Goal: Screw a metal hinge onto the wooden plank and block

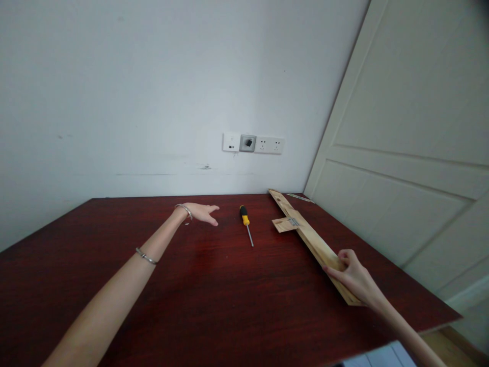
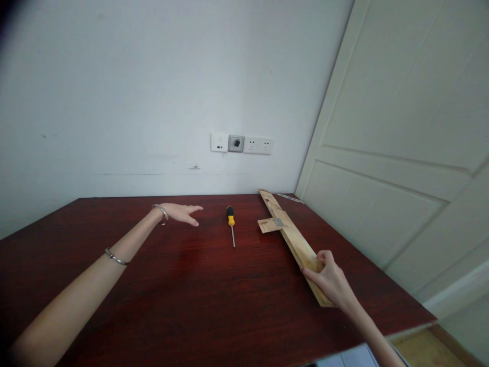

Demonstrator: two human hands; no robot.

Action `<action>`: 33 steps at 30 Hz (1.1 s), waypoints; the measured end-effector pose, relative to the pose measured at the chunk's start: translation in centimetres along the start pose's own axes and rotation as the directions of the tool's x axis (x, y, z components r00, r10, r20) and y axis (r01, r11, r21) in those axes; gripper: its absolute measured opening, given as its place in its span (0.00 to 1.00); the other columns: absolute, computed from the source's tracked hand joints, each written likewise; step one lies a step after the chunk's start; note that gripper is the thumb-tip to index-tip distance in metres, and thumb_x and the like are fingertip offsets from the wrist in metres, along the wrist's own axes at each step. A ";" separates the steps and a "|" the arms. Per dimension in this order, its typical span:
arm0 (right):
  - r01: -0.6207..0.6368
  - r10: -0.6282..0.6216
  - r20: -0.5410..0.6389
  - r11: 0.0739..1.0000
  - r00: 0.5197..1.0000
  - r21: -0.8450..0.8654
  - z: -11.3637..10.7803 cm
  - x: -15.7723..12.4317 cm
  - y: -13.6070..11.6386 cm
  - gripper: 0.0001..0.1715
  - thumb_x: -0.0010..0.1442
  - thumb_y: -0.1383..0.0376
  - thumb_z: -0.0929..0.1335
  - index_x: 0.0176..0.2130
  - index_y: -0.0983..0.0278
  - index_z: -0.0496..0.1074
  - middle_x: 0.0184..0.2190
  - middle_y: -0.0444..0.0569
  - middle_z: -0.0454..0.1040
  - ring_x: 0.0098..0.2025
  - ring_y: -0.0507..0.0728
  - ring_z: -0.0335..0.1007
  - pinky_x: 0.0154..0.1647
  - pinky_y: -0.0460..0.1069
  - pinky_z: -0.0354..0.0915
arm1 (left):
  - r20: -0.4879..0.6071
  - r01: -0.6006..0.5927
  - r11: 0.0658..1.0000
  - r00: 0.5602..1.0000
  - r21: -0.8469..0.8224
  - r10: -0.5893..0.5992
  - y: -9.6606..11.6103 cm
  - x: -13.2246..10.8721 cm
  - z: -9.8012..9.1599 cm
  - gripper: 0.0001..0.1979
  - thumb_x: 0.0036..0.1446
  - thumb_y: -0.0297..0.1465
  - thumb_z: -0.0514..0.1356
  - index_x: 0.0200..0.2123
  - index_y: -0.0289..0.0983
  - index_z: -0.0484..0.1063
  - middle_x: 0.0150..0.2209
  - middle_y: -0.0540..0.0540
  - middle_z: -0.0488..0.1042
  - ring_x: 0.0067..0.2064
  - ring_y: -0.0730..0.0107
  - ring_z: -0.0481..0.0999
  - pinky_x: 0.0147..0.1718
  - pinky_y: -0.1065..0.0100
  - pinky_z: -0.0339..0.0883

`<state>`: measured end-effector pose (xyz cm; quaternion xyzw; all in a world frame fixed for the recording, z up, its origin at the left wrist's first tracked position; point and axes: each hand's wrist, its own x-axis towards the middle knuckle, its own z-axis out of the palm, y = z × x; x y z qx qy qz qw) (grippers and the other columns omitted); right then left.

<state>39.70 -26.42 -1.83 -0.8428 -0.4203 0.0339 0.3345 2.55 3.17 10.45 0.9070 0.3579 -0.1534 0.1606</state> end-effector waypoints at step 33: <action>0.111 -0.110 0.012 0.986 0.994 -0.124 0.7 0.0 0.6 0.30 0.40 0.45 0.67 0.36 0.61 0.59 0.34 0.52 0.71 0.37 0.64 0.69 0.38 0.54 0.64 | 0.037 0.005 0.998 0.999 -0.058 -0.003 -0.6 5.9 0.5 0.56 0.42 0.54 0.56 0.65 0.32 0.34 0.65 0.34 0.35 0.66 0.52 0.38 0.61 0.54 0.38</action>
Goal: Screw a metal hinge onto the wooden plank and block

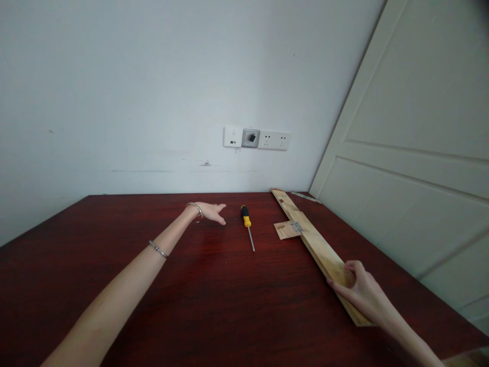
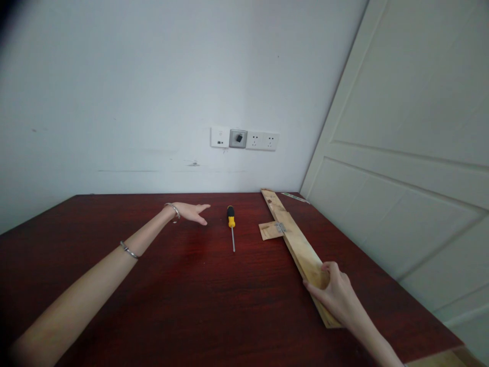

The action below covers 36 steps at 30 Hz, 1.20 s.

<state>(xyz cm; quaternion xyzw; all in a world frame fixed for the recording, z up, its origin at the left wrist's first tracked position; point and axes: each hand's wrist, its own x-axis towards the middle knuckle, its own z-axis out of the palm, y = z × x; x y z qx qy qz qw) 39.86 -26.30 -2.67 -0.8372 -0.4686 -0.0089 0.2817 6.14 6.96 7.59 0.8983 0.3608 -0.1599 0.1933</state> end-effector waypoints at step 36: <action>-0.061 0.056 -0.028 0.979 0.998 -0.196 0.1 -0.3 0.7 0.52 0.43 0.37 0.64 0.55 0.68 0.56 0.46 0.62 0.69 0.47 0.73 0.67 0.44 0.63 0.63 | -0.371 0.021 1.000 0.928 0.023 -0.011 -2.0 3.2 2.4 0.39 0.49 0.43 0.53 0.62 0.34 0.49 0.64 0.34 0.47 0.63 0.46 0.48 0.57 0.55 0.49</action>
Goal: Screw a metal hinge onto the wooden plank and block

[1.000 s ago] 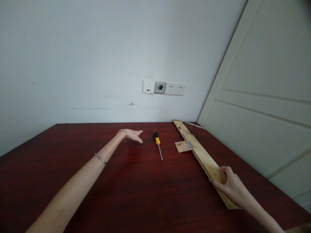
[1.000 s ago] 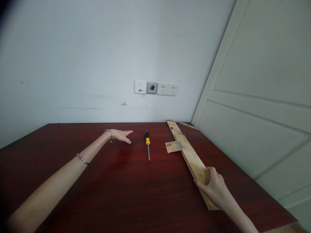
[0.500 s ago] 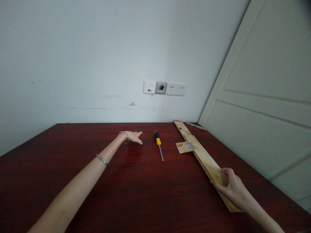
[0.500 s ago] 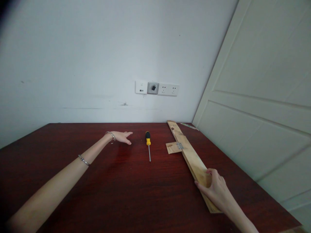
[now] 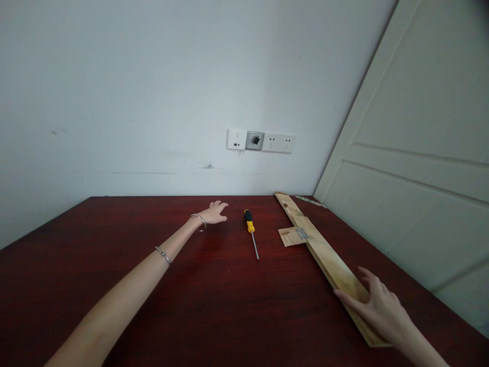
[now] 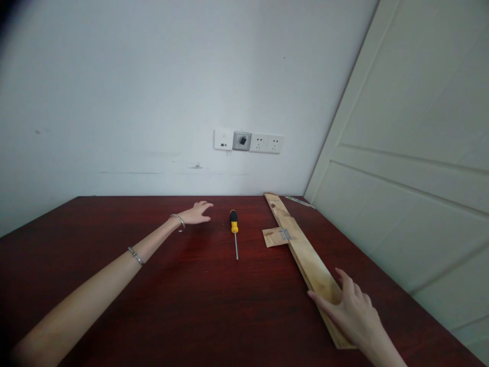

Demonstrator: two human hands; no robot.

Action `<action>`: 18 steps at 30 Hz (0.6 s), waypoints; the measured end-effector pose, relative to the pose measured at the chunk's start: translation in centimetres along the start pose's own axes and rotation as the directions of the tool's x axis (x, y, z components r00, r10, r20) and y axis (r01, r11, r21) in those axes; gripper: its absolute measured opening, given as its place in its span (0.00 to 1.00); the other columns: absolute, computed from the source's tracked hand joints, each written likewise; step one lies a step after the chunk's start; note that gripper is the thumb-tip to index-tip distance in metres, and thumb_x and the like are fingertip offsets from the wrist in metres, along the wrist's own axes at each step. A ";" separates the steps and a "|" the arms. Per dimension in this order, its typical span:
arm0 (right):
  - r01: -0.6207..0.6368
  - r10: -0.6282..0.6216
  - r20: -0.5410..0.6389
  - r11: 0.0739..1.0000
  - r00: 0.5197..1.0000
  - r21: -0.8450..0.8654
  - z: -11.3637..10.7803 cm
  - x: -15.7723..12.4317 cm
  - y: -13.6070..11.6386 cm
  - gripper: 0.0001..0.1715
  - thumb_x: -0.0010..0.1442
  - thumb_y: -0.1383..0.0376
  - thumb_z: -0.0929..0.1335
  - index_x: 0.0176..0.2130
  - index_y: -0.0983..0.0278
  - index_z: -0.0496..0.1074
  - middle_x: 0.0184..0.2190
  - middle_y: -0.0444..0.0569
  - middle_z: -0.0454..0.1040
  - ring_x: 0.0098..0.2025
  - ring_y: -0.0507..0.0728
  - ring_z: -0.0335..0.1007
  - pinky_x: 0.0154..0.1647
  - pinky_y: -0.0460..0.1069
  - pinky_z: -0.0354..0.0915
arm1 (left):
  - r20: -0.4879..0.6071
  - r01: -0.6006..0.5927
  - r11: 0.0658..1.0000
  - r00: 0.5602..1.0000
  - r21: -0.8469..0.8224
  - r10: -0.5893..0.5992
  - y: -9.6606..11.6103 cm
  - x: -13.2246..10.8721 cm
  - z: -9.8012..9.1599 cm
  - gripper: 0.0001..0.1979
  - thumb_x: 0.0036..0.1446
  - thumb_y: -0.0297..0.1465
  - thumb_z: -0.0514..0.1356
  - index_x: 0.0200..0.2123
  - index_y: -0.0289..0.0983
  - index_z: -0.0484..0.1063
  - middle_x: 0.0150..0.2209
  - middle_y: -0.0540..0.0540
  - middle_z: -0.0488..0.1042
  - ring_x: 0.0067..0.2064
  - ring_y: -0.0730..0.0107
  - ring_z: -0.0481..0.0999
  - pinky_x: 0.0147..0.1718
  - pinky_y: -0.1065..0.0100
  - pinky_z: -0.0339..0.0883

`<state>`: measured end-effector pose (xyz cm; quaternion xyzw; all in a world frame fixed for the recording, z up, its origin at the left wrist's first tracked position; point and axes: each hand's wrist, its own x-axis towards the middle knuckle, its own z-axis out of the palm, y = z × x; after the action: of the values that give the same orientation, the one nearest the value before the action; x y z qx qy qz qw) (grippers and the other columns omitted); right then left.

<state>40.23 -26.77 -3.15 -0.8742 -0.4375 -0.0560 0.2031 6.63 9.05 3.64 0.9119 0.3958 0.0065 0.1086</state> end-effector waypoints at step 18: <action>0.335 -0.325 0.257 0.942 0.910 0.007 4.3 8.8 -25.2 0.24 0.55 0.51 0.65 0.38 0.70 0.73 0.39 0.63 0.75 0.43 0.65 0.73 0.39 0.51 0.64 | -0.274 0.185 0.981 0.948 0.049 -0.165 -1.6 0.6 7.4 0.37 0.61 0.48 0.36 0.61 0.25 0.51 0.61 0.29 0.53 0.62 0.47 0.51 0.57 0.55 0.46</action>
<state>25.43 -5.04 3.03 -0.7912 -0.6002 0.0150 0.1163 6.57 9.13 -3.98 0.8672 0.4863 0.1055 0.0203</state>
